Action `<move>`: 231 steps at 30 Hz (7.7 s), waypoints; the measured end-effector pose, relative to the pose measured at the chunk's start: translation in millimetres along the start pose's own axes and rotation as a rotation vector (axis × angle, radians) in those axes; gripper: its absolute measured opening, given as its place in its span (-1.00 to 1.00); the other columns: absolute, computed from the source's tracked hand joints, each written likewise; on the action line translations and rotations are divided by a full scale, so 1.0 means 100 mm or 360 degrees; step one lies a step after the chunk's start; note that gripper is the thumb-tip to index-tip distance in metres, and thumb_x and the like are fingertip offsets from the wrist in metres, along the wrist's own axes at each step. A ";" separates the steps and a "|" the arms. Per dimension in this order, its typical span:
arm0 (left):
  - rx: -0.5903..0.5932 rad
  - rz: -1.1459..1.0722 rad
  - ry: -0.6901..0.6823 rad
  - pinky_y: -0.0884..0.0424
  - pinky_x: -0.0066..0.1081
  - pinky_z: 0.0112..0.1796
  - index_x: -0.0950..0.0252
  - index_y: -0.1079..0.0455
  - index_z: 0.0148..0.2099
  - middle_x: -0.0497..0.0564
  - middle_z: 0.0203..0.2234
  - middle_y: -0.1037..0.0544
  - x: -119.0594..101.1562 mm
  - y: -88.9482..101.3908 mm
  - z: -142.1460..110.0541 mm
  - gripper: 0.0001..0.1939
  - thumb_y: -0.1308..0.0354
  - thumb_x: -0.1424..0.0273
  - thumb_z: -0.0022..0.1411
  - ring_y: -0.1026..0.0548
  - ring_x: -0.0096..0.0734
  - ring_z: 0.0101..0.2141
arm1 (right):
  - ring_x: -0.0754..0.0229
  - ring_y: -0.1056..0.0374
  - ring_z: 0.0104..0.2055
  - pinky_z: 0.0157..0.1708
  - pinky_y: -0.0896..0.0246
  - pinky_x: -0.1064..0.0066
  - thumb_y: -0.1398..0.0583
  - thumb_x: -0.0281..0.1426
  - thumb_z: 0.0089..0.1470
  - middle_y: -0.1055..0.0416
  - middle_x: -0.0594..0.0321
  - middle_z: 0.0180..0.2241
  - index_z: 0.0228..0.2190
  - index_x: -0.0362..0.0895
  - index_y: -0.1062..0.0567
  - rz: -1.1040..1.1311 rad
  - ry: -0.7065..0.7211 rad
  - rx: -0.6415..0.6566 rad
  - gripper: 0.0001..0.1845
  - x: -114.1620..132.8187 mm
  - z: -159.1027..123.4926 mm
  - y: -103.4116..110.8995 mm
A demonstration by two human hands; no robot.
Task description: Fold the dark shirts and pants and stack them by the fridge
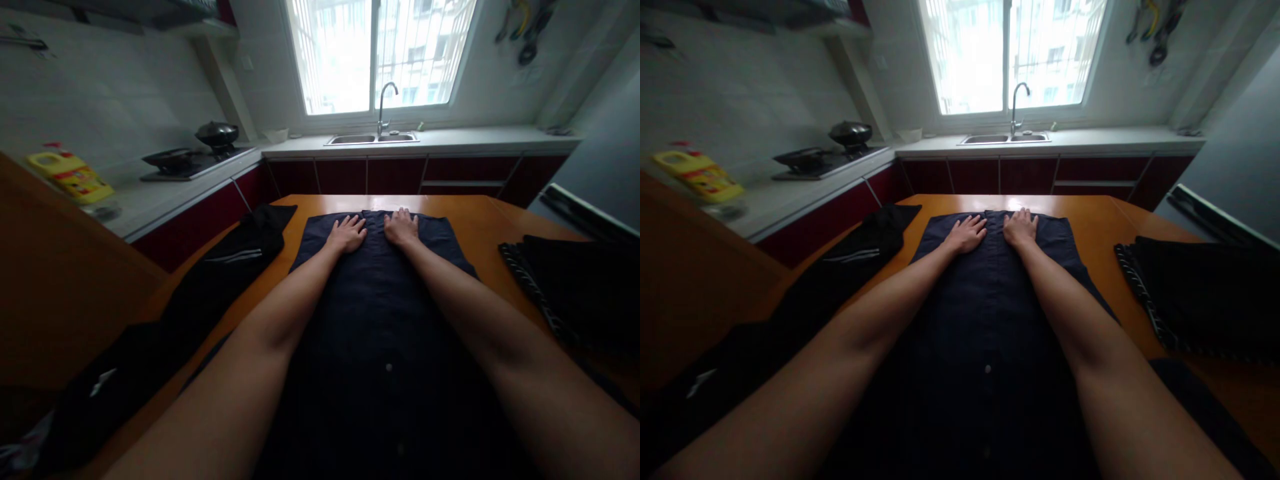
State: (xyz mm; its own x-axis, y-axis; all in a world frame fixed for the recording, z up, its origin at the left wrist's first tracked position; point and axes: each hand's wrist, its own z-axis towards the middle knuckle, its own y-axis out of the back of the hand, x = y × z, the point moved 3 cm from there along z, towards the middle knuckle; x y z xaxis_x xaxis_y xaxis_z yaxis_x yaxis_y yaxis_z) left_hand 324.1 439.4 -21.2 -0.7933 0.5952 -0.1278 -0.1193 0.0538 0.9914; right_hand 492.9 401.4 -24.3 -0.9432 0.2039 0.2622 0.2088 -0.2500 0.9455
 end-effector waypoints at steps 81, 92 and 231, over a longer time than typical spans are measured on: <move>-0.0350 -0.0338 -0.0430 -0.22 -0.09 0.23 0.20 -0.26 0.30 0.14 0.25 -0.35 -1.02 0.49 -4.76 -0.58 0.05 0.27 0.47 -0.30 -0.16 0.24 | 0.04 -0.34 0.16 0.14 -0.30 0.12 -0.09 -0.46 0.26 -0.44 0.10 0.09 0.02 -0.01 -0.51 0.0609 0.1159 -0.0027 -0.64 -0.23 -5.02 1.58; -0.0060 0.0061 -0.0321 0.00 0.18 0.27 0.00 0.13 0.47 0.03 0.42 0.01 -0.78 0.10 -4.91 -0.41 0.13 0.12 0.49 0.05 -0.01 0.39 | 0.00 0.02 0.40 0.32 0.05 -0.06 -0.03 -0.21 0.32 -0.09 0.07 0.36 0.29 -0.03 -0.25 0.0366 0.0870 0.0103 -0.44 -0.10 -4.68 1.04; 0.0121 0.0095 -0.0137 0.17 0.06 0.30 0.38 0.11 0.47 0.21 0.43 0.11 0.34 0.27 -0.67 -0.36 0.32 0.17 0.50 0.15 -0.06 0.40 | 0.07 0.27 0.46 0.38 0.44 -0.01 0.15 -0.08 0.33 0.18 0.10 0.43 0.38 -0.20 0.00 0.0056 0.0816 0.0399 -0.27 0.22 -1.28 0.18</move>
State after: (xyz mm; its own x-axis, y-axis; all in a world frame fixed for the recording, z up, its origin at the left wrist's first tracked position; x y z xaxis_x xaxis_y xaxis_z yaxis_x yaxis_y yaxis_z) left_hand 254.2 407.1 -0.5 -0.7430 0.6657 -0.0691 -0.0253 0.0752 0.9969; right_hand 442.3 280.1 -26.6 -0.9264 -0.3012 0.2261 0.2381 -0.0031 0.9712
